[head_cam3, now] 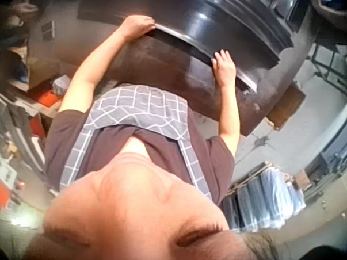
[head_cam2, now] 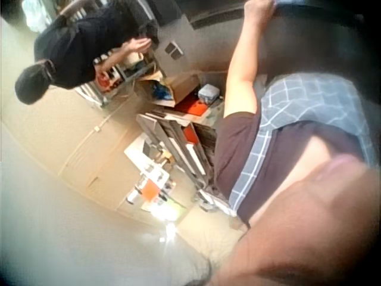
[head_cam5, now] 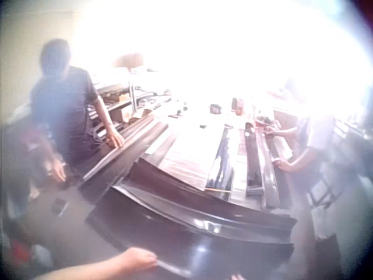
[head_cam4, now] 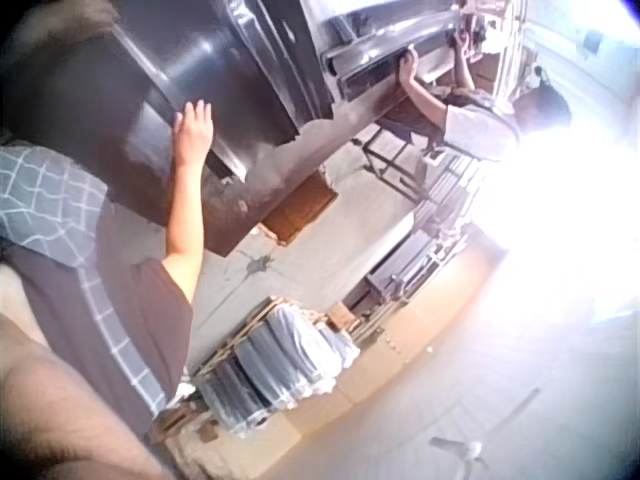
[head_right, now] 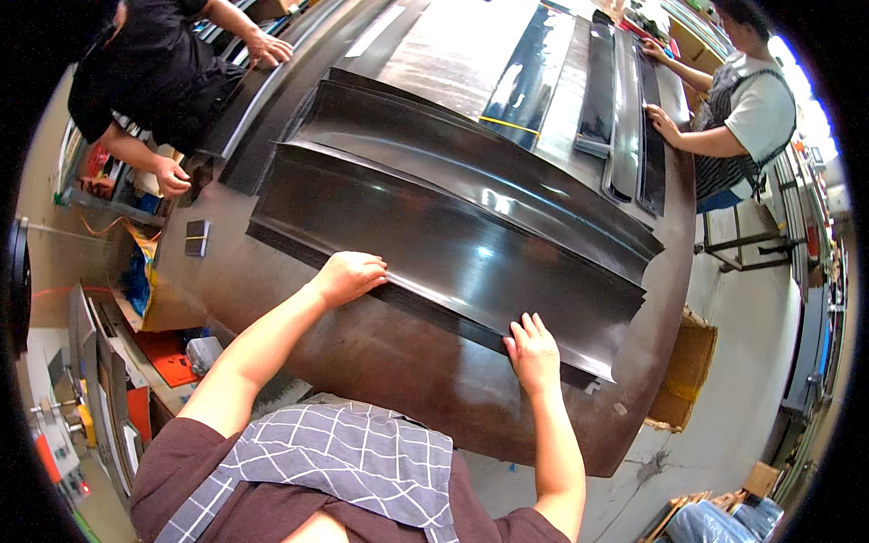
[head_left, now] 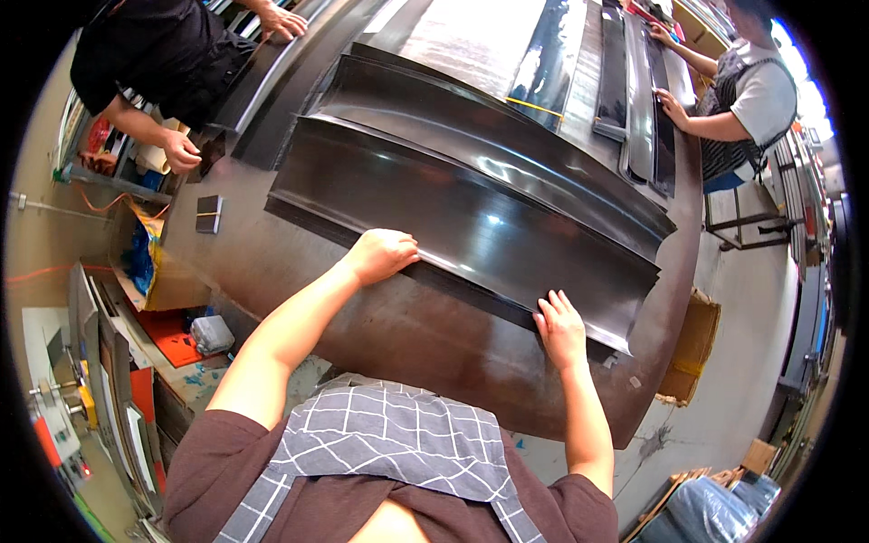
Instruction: The person walks through a workshop and joins colleagues at a large workbench. They handle long, dark, curved car parts, aligning them on the table. The person then applies a white protective film to the surface of the parts, smoothing it out by hand.
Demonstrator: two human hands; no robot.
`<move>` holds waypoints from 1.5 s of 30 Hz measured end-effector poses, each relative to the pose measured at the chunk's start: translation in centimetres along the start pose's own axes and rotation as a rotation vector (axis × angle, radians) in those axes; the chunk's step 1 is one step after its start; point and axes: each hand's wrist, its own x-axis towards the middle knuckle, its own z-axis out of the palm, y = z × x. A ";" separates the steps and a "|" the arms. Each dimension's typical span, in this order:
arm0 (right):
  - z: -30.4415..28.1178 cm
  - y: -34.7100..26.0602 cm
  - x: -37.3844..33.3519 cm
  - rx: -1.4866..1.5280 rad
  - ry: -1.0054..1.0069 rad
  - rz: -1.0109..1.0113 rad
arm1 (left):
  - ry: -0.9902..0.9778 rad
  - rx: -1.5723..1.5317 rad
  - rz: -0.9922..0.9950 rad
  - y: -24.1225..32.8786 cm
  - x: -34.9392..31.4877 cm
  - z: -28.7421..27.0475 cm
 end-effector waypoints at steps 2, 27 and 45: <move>0.0 -0.2 -0.1 0.094 -0.015 0.007 | 0.003 0.054 -0.054 0.3 0.1 0.1; 1.3 -14.6 -12.0 0.128 0.137 0.427 | 0.031 -0.294 -0.213 7.2 -17.7 -0.5; -10.0 28.2 8.5 1.381 0.435 0.867 | 0.154 0.001 -0.687 19.3 -9.2 8.7</move>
